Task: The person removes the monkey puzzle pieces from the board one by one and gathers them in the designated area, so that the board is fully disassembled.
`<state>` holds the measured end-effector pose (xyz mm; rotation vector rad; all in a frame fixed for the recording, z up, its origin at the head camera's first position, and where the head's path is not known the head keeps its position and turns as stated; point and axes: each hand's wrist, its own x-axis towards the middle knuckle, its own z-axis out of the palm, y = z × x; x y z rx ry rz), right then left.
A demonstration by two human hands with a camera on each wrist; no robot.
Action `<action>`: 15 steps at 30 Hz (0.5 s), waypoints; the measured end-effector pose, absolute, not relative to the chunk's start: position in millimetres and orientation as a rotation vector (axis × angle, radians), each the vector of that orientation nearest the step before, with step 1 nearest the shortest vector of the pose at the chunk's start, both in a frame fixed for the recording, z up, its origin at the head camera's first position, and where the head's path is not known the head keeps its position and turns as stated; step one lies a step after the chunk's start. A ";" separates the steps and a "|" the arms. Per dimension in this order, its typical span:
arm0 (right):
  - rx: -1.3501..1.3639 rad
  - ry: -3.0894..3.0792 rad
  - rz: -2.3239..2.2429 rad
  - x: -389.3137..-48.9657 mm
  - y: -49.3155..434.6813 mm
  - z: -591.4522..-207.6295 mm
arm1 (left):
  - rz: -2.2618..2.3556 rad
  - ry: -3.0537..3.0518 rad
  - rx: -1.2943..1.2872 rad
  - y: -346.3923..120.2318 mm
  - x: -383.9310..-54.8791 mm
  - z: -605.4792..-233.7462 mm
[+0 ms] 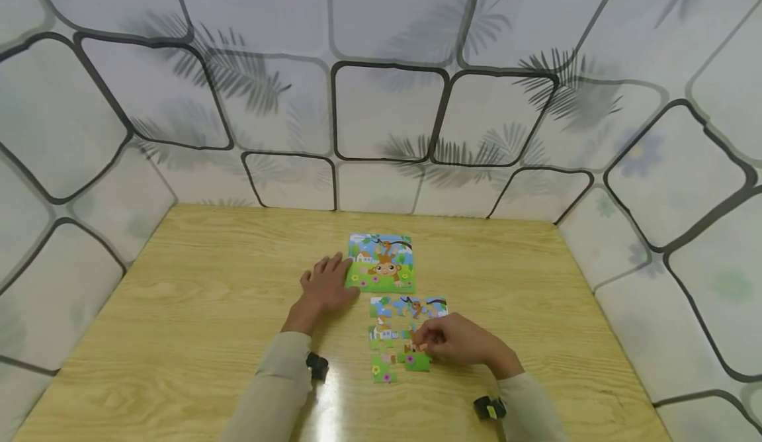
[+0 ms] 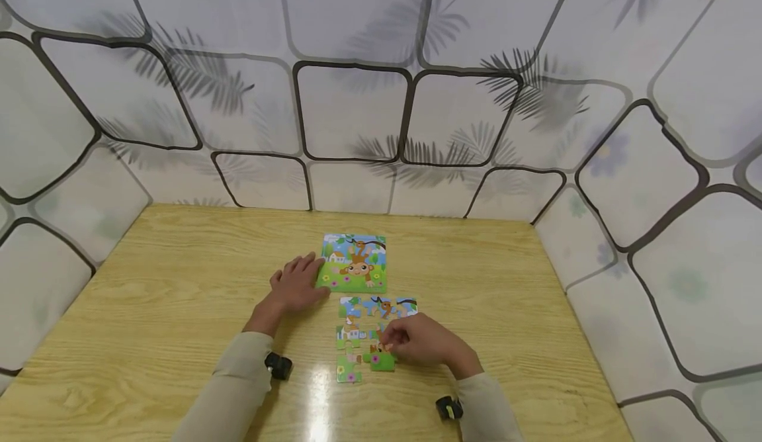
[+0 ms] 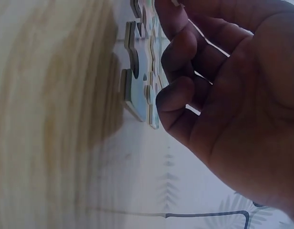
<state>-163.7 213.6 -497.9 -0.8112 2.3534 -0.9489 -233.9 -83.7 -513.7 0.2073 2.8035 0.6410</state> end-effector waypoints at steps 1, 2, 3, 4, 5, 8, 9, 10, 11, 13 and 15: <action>-0.817 2.361 -0.940 -161.9 213.5 -497.9 | 0.641 2.804 0.208 -83.7 -233.8 -513.4; -0.823 2.366 -0.932 -160.3 213.3 -497.7 | 0.641 2.804 0.208 -83.6 -233.7 -513.4; -0.829 2.372 -0.923 -158.7 213.1 -497.3 | 0.646 2.805 0.209 -83.5 -233.7 -513.3; -0.835 2.377 -0.914 -157.1 212.8 -496.9 | 0.648 2.804 0.209 -83.5 -233.5 -513.1; -0.835 2.381 -0.905 -155.7 212.5 -496.5 | 0.651 2.803 0.209 -83.4 -233.2 -512.7; -0.847 2.389 -0.883 -152.6 211.6 -495.0 | 0.659 2.799 0.206 -83.3 -232.8 -511.9; -0.854 2.392 -0.878 -151.9 211.2 -494.6 | 0.662 2.797 0.205 -83.4 -232.7 -511.8; -0.860 2.394 -0.871 -151.4 210.9 -494.4 | 0.663 2.796 0.202 -83.5 -232.7 -511.8; -0.866 2.397 -0.868 -151.2 210.6 -494.4 | 0.666 2.796 0.199 -83.5 -232.8 -511.7; -0.873 2.399 -0.859 -150.5 210.2 -494.5 | 0.673 2.797 0.195 -83.6 -233.1 -512.1; -0.877 2.399 -0.851 -150.1 209.7 -494.5 | 0.673 2.793 0.194 -83.6 -233.5 -512.6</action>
